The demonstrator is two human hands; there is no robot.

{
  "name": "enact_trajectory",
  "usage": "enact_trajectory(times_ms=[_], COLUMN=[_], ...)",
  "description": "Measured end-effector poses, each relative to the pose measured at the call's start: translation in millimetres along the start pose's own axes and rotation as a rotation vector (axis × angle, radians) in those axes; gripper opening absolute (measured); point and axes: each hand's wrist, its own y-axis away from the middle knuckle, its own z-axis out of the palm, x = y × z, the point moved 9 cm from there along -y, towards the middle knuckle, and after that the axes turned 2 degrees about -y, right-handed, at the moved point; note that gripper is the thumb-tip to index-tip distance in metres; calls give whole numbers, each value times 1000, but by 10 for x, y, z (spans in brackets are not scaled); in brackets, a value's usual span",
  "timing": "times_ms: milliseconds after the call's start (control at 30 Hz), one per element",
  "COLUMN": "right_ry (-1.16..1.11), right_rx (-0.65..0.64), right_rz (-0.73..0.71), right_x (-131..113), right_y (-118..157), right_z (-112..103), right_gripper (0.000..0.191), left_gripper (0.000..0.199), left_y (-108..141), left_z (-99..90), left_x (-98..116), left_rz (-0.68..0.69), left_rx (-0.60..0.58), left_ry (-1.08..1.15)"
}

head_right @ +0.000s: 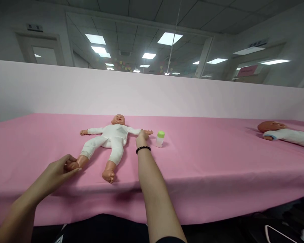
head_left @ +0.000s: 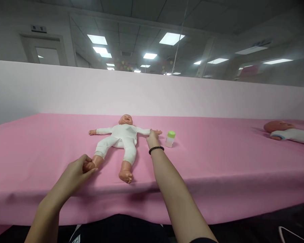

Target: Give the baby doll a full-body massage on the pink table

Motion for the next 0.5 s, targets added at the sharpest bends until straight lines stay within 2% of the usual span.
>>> enact_trajectory(times_ms=[100,200,300,400,433,500], right_ry=[-70,-128,-35,107,130,103], right_rx=[39,-109,-370,-589,-620,-576], right_rz=[76,-115,-421,-655,-685,-648], right_x=[-114,-495,-837,-957,-958,-933], right_y=[88,243,521,795,829,759], right_z=[36,231,481,664,686,651], right_gripper=[48,45,37,43,44,39], left_gripper=[32,26,14,11,12,15], left_y=[-150,-408,-759,-1023,-1054,-1008], left_z=[-196,-354,-217,17,57,44], left_x=[265,701,1044,1176,1187,1175], left_rz=[51,148,220,245,254,275], left_rx=[149,266,250,217,217,229], left_ry=[50,64,-7,-93,-104,-86])
